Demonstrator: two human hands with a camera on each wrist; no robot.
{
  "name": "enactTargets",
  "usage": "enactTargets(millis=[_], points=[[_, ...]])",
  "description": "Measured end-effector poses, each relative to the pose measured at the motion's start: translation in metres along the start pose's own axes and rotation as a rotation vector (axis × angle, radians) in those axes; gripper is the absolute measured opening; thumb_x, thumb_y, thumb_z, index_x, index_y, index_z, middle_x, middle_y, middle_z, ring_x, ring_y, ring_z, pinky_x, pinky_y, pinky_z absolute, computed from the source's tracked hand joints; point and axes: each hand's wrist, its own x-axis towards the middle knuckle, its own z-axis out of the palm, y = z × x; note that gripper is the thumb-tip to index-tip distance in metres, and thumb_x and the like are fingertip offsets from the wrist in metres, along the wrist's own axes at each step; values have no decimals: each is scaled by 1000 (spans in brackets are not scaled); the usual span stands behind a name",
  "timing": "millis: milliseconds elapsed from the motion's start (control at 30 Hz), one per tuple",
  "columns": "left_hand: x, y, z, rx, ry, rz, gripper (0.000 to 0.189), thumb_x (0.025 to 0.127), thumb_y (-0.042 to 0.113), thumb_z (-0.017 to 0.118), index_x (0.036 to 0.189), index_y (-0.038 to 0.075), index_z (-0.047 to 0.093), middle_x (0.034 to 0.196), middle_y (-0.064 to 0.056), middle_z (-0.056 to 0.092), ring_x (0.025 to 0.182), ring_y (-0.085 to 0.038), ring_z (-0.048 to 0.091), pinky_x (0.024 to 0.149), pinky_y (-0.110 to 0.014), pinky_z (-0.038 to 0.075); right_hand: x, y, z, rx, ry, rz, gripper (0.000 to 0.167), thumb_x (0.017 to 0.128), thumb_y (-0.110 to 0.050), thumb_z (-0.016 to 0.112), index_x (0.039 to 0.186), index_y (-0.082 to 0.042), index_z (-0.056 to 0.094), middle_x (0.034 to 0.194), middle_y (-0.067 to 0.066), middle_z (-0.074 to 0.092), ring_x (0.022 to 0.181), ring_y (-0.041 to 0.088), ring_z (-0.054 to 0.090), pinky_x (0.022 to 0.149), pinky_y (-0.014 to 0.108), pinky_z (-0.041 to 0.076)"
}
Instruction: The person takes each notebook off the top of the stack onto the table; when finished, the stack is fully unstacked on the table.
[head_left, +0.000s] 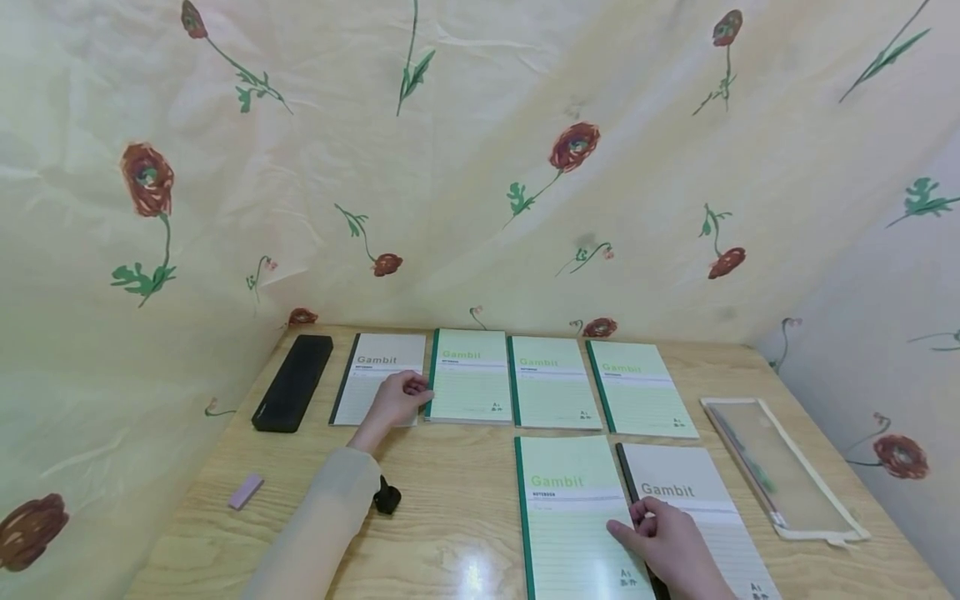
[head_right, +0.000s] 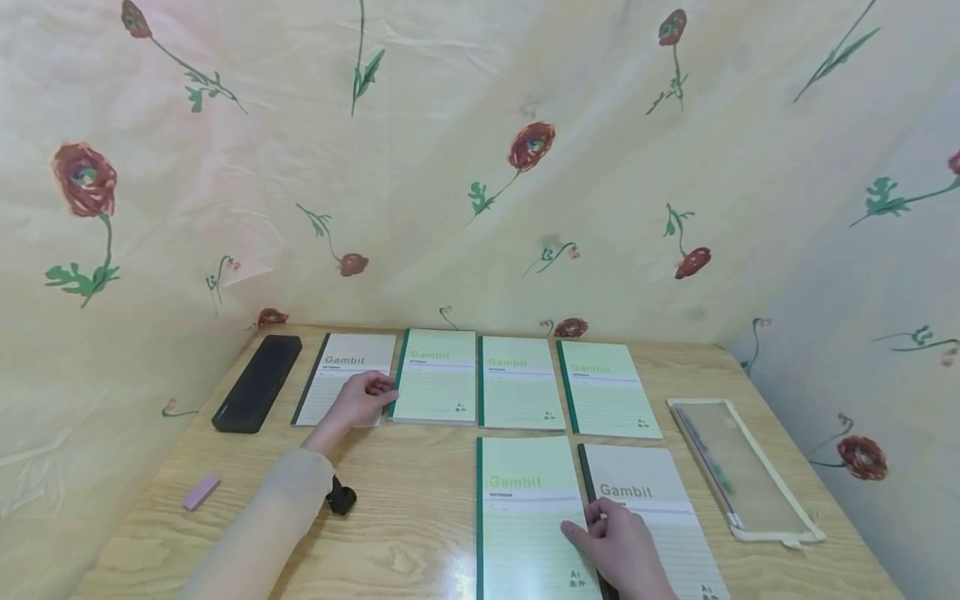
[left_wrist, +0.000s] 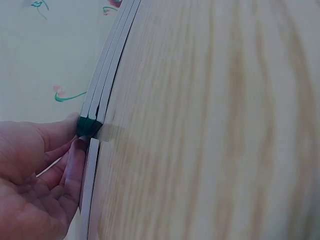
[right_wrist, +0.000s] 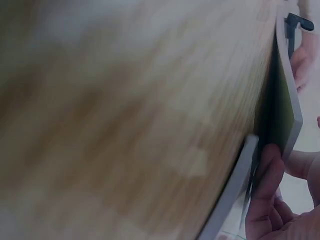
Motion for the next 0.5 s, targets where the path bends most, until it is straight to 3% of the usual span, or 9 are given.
enactTargets(millis=[167,500], points=[[1,-1,0,-2,0,2,20,92,11,72,108,0,68,97,-7,68,90,-21,61,85,-40,50,1,-1,-2,-91,-9,-42,32,84,-32,80,87,-7,60,60,0,51,56,17,44,57,30,37],[2,-1,1,2,0,-5,20,92,11,72,108,0,68,97,-8,67,90,-21,61,85,-39,50,0,-2,-3,-164,-33,-76,27,86,-27,78,83,-10,58,60,-1,47,56,16,42,56,28,33]])
